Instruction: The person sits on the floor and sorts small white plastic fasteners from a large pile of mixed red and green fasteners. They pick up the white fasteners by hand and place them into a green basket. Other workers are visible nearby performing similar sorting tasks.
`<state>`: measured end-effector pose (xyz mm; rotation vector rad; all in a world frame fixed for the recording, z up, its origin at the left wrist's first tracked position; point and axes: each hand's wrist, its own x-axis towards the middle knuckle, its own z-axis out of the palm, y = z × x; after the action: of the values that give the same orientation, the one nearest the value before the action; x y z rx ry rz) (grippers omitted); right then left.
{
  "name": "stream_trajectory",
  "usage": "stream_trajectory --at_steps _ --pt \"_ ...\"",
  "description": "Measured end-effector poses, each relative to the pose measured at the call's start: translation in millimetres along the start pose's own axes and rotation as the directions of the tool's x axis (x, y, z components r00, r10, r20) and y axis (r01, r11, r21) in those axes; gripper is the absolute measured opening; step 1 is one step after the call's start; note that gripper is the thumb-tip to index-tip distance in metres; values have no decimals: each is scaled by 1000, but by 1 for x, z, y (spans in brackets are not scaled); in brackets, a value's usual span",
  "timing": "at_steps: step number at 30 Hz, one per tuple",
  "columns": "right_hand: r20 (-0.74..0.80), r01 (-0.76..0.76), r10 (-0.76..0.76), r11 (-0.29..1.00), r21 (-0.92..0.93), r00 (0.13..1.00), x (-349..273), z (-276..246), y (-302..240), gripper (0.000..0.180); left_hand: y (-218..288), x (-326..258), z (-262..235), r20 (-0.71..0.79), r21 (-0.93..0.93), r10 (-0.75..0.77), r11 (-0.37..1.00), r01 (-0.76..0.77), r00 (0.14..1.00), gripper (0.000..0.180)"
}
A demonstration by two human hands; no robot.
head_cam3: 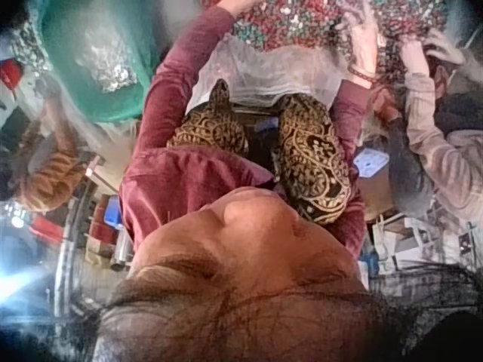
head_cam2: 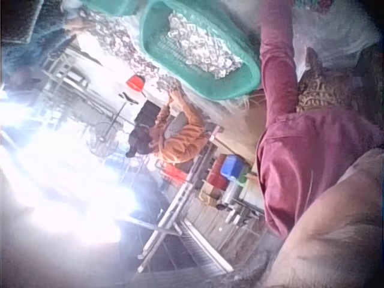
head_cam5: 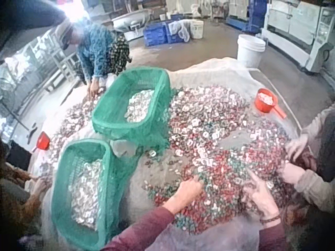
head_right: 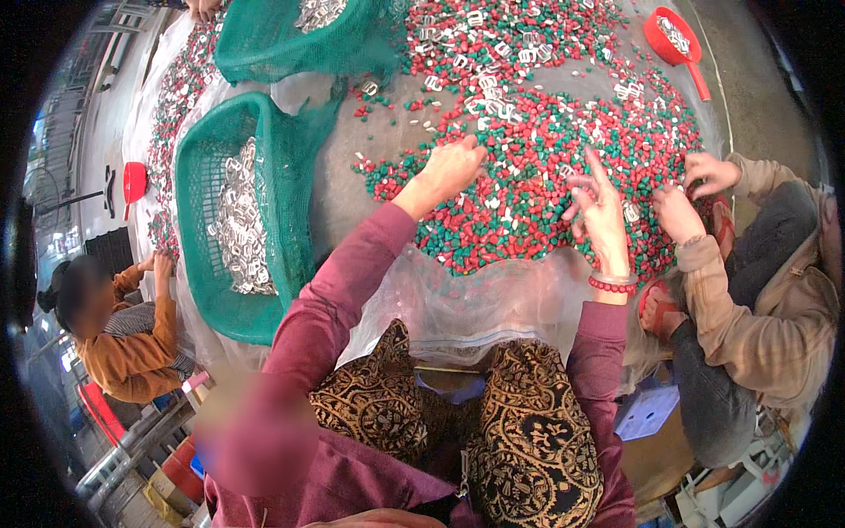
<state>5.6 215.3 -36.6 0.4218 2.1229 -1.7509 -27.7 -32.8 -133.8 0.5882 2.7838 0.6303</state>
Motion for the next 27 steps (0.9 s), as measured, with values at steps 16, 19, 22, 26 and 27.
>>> stream_trajectory --at_steps 16,19,22,26,27 --pt "-2 346 -517 575 -741 856 52 23 80 17 7 -46 -61 194 -566 61 -808 163 979 35" --pt "-105 356 -503 730 -583 858 57 16 99 16 2 -43 -52 171 -489 118 -852 188 978 30" --pt "-157 384 -613 652 -654 774 43 14 76 11 18 -49 -62 243 -451 79 -873 185 967 38" --pt "-139 198 -212 975 -104 967 -6 53 -36 11 34 -65 -53 263 -324 133 -921 218 955 54" --pt "-53 306 -319 936 -171 946 -15 61 -50 11 39 -64 -48 233 -278 194 -926 256 953 56"
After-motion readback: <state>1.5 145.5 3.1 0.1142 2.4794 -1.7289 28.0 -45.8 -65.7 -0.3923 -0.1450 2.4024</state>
